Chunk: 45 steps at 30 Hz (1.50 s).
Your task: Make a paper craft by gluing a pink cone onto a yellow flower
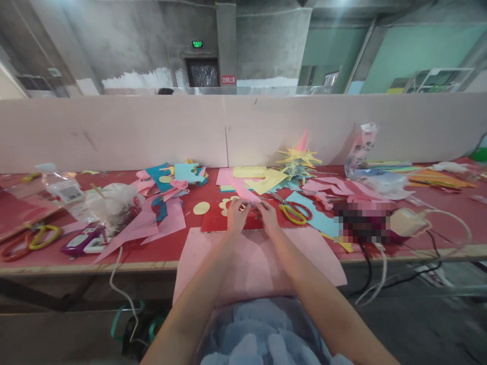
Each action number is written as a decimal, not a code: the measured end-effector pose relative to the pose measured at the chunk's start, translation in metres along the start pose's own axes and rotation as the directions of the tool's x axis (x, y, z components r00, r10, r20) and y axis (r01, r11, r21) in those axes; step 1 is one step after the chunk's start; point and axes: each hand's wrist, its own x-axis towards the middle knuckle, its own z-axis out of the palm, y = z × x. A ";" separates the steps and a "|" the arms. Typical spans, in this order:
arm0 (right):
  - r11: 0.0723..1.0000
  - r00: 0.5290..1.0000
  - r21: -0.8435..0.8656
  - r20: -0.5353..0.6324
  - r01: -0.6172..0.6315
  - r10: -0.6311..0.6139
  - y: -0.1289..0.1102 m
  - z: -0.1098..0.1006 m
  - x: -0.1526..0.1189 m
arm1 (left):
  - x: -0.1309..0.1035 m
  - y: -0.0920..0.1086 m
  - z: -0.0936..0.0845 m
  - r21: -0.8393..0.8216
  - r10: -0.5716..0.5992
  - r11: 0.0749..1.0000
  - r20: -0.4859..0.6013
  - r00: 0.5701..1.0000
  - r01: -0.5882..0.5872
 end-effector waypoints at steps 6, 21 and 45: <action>1.000 0.999 -0.025 0.051 -0.012 0.013 -0.001 0.001 -0.001 | 0.000 0.000 -0.001 -0.038 0.000 0.999 -0.034 0.999 -0.001; 0.997 0.999 0.074 -0.012 -0.033 0.034 -0.001 -0.003 0.003 | -0.001 0.001 0.001 -0.077 0.007 0.997 0.007 1.000 -0.006; 0.998 0.998 0.053 0.055 -0.044 0.041 0.004 -0.004 0.004 | -0.001 -0.005 0.003 0.000 0.062 0.998 0.048 0.997 -0.062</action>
